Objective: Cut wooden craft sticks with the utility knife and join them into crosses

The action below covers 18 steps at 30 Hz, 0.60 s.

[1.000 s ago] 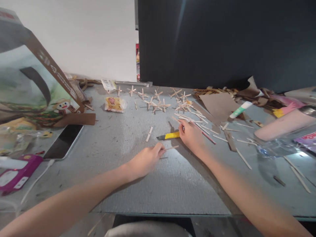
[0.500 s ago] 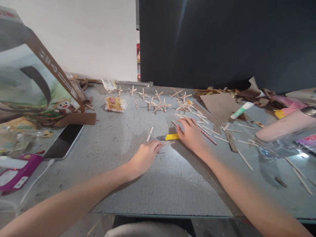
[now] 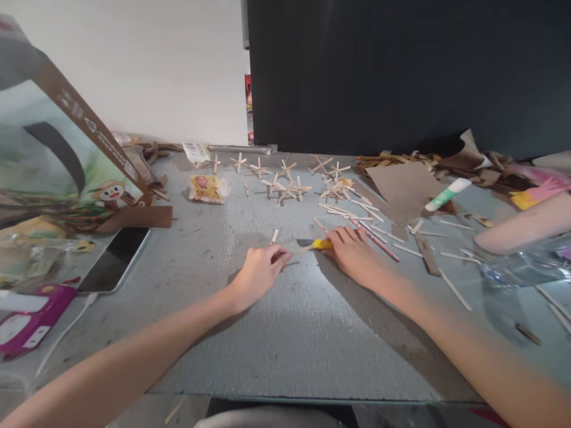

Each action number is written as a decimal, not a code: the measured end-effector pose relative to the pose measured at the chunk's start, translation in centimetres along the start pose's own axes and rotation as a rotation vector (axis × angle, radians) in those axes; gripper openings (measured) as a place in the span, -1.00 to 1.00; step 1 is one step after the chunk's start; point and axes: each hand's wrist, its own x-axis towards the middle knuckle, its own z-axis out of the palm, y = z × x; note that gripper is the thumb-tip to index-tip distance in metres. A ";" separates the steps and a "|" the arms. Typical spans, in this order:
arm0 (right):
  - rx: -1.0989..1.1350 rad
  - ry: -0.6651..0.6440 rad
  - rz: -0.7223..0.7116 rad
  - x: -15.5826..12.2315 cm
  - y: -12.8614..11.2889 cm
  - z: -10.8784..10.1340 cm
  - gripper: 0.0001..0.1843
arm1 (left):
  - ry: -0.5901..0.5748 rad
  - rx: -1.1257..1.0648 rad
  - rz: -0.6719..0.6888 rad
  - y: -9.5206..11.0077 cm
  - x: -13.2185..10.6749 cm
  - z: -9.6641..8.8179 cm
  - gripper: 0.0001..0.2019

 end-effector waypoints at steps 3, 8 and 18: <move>-0.021 0.070 0.157 -0.7 0.1 0.0 -0.62 | 0.035 0.131 0.125 -0.5 1.6 -0.1 -0.73; 0.218 0.151 0.361 -1.6 -0.7 -0.2 -0.62 | -0.018 0.236 0.191 -1.3 4.5 0.0 -0.71; 0.274 0.336 0.091 -2.3 -3.7 0.4 -0.61 | 0.051 0.260 0.169 -1.5 5.6 0.6 -0.83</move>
